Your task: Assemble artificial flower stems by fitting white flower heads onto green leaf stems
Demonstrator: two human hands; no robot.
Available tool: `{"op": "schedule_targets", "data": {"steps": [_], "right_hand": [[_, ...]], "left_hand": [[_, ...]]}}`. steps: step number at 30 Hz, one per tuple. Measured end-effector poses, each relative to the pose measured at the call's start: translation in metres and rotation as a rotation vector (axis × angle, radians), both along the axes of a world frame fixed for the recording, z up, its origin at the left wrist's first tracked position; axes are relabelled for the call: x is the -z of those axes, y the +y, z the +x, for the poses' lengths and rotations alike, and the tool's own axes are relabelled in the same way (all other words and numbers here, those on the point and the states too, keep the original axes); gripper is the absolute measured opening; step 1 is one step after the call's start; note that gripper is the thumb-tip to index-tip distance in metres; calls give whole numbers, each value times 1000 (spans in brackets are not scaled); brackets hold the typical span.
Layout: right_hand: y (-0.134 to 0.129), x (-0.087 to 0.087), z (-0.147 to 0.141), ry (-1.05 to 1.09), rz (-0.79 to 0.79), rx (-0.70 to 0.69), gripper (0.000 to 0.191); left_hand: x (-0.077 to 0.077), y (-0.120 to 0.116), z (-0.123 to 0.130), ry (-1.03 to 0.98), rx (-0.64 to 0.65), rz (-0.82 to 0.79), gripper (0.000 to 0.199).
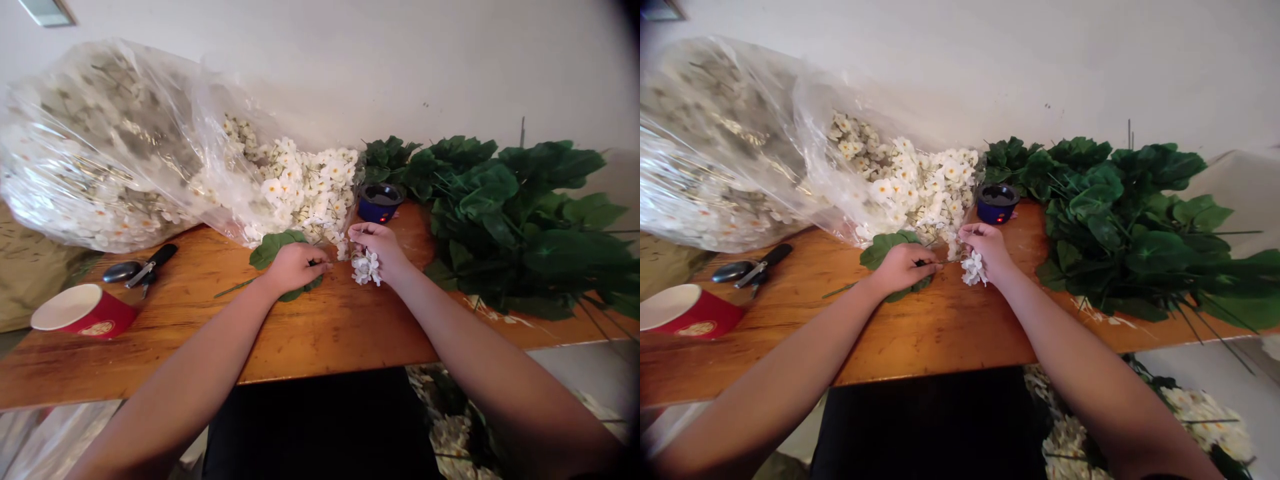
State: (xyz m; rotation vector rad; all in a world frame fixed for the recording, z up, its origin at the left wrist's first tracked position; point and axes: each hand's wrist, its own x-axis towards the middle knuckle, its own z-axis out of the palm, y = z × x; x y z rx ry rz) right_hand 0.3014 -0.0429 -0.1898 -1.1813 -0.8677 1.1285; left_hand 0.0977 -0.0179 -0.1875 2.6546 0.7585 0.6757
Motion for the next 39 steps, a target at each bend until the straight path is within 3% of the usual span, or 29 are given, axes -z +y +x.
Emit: {"op": "schedule_targets", "data": {"steps": [6,10,14,17,19,28,33,39], "right_hand": [[3,13,-8,-99,64,83,29],[7,17,-6,-140,61,63,28],[1,4,12,-269,100,-106,33],[-10,-9,25,-457,158,-300,38],[-16,-13,30,-589,178,-345,40],[-4,-2,35,-910,355,-363,3],[-6,0,34,-951,418,-353,8],[-9,6,26,-1076,362,-291,12]], "left_hand": [[1,-1,2,16,-15,6,24],[2,-2,3,2,-49,-32,24],[3,-2,3,-20,-86,-64,26],[3,-2,2,-24,-128,-75,28],[3,-2,2,-20,-142,-73,27],[3,-1,2,-7,-142,-95,21],[3,-2,3,46,-145,-41,23],[9,0,4,111,-209,29,24]]}}
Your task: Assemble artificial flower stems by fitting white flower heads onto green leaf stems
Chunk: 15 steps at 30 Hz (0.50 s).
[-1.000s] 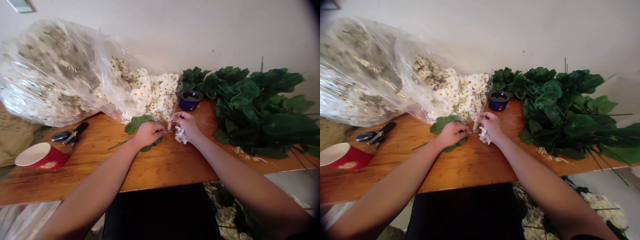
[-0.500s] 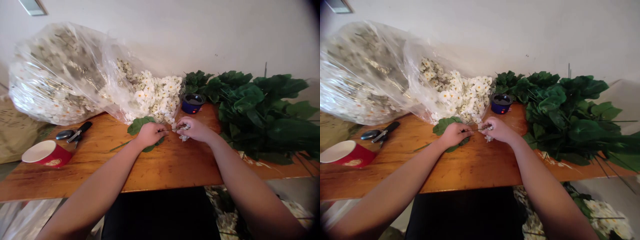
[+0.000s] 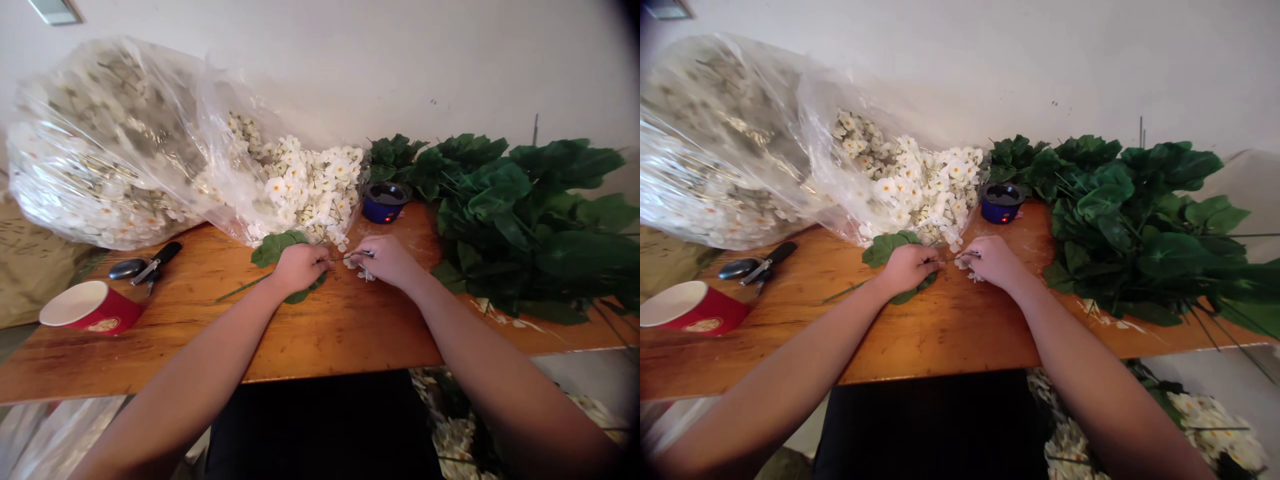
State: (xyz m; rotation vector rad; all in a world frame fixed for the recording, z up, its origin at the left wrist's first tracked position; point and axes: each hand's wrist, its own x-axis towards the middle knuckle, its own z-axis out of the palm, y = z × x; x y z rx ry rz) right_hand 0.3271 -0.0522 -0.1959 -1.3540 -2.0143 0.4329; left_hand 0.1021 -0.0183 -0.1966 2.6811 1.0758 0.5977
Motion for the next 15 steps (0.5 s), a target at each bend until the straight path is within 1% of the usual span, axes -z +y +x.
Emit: {"op": "schedule_targets", "data": {"steps": [2,5,11,15], "right_hand": [[-1,2,-3,-20,-8,34,15],[-1,4,-6,5,-27,55,15],[2,7,-6,113,-3,18,15],[4,5,-5,169,-37,-2,14]], "left_hand": [[2,1,0,12,-23,5,24],[4,1,1,12,-31,5,23],[7,4,0,-6,11,0,22],[6,4,0,-8,34,-3,25]]}}
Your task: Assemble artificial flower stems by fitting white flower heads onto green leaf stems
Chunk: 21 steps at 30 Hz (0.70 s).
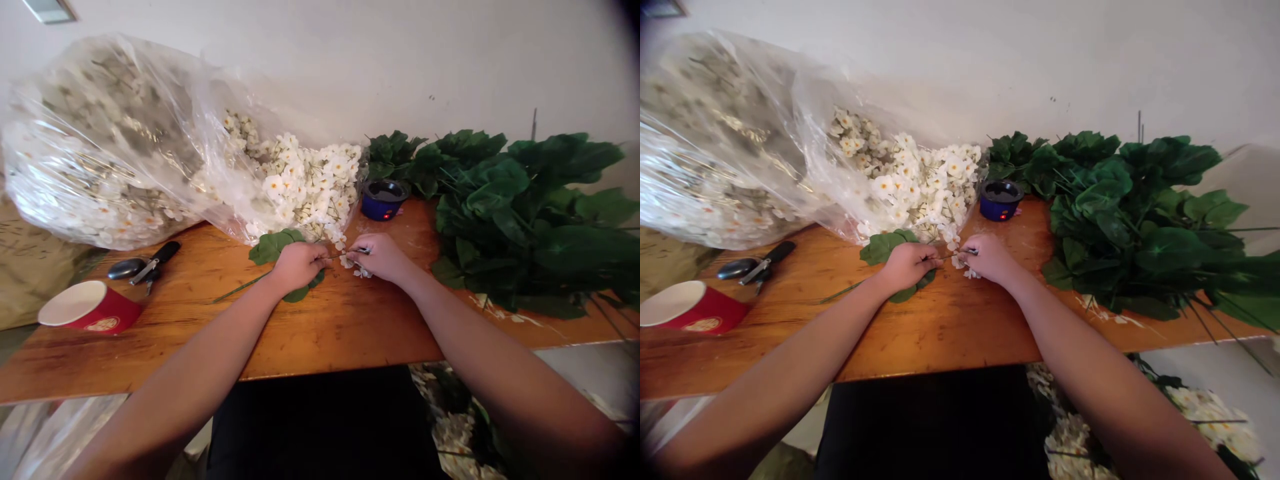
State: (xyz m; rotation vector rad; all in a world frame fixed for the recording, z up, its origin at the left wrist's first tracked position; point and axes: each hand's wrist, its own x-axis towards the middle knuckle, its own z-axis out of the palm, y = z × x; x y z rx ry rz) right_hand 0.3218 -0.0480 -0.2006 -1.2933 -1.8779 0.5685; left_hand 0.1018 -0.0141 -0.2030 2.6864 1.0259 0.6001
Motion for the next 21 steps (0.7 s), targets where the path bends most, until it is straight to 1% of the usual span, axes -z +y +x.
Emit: {"op": "schedule_targets", "data": {"steps": [3,6,10,14,18,21], "right_hand": [[3,-1,1,35,-31,5,12],[7,2,1,65,-56,-3,11],[12,9,3,33,-36,-19,10],[11,11,0,31,-21,9,11],[6,10,-8,95,-77,34,13],[4,11,-12,85,-120,40,13]], "left_hand": [[0,1,0,-9,10,-6,22],[1,2,1,-23,11,-7,21],[2,3,3,-6,-4,14,20],[1,1,4,-14,-21,9,19],[-1,2,5,-97,-14,-26,19],[-3,3,4,-152,-24,-36,19]]}}
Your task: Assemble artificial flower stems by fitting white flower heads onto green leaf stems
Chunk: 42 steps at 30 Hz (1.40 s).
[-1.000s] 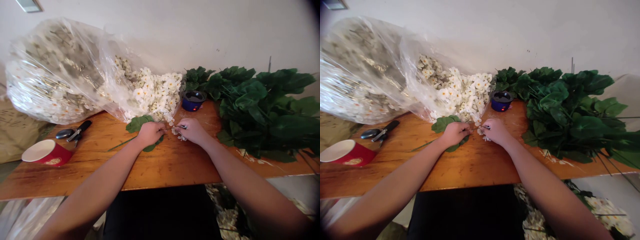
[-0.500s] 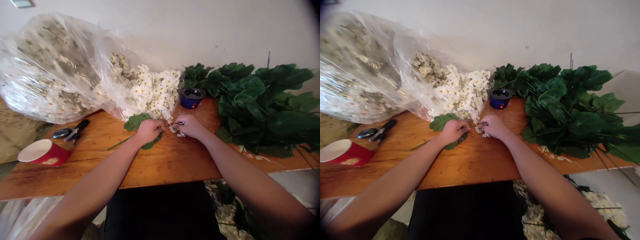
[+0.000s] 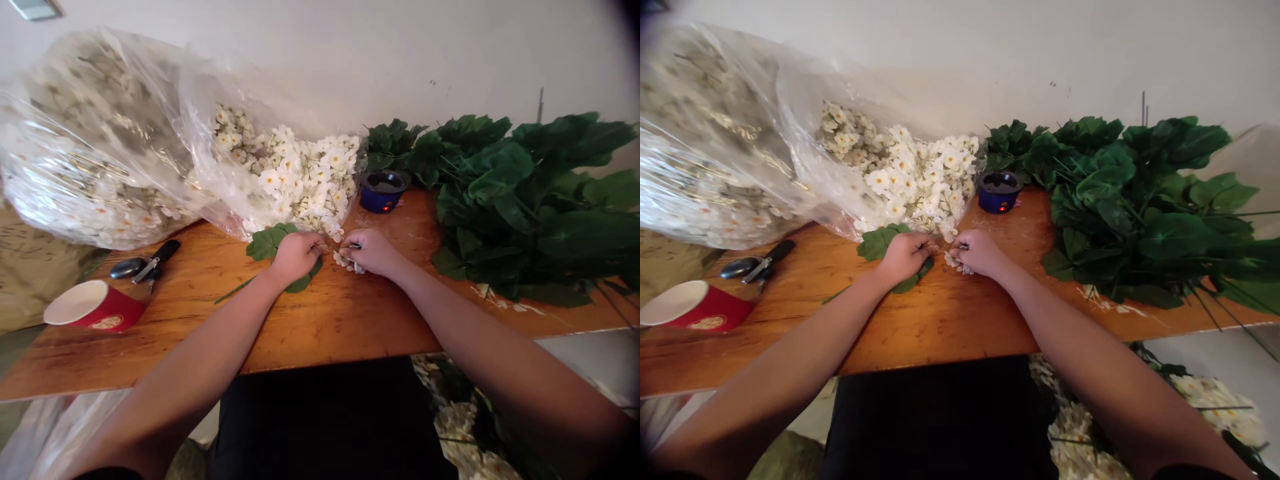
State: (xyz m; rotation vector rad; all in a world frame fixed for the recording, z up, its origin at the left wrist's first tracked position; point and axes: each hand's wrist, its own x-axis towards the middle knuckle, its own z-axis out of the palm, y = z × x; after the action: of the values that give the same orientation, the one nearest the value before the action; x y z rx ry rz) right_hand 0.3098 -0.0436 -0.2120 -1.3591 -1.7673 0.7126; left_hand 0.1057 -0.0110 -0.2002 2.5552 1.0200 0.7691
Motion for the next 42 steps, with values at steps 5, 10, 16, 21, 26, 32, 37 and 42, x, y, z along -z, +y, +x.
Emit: {"op": "schedule_targets", "data": {"steps": [5,10,16,21,26,32,37,42], "right_hand": [[2,-1,3,-84,-29,38,12],[5,-8,6,-248,-111,2,10],[3,-9,0,-278,-116,12,10],[-1,-8,-3,-244,-100,48,11],[-1,-7,-4,-253,-84,59,11],[-3,-3,-5,-236,-55,49,13],[-1,-3,0,-222,-18,34,11],[0,-6,5,-118,-36,80,17]], "left_hand": [[-5,-1,-3,43,71,-25,20],[-6,-3,-3,192,93,15,27],[0,-3,0,189,103,77,28],[5,-2,3,162,110,126,26],[5,-3,5,163,103,141,24],[5,-5,6,166,111,113,24],[0,-5,4,112,59,19,21],[-12,-3,-1,-155,83,-212,20]]}}
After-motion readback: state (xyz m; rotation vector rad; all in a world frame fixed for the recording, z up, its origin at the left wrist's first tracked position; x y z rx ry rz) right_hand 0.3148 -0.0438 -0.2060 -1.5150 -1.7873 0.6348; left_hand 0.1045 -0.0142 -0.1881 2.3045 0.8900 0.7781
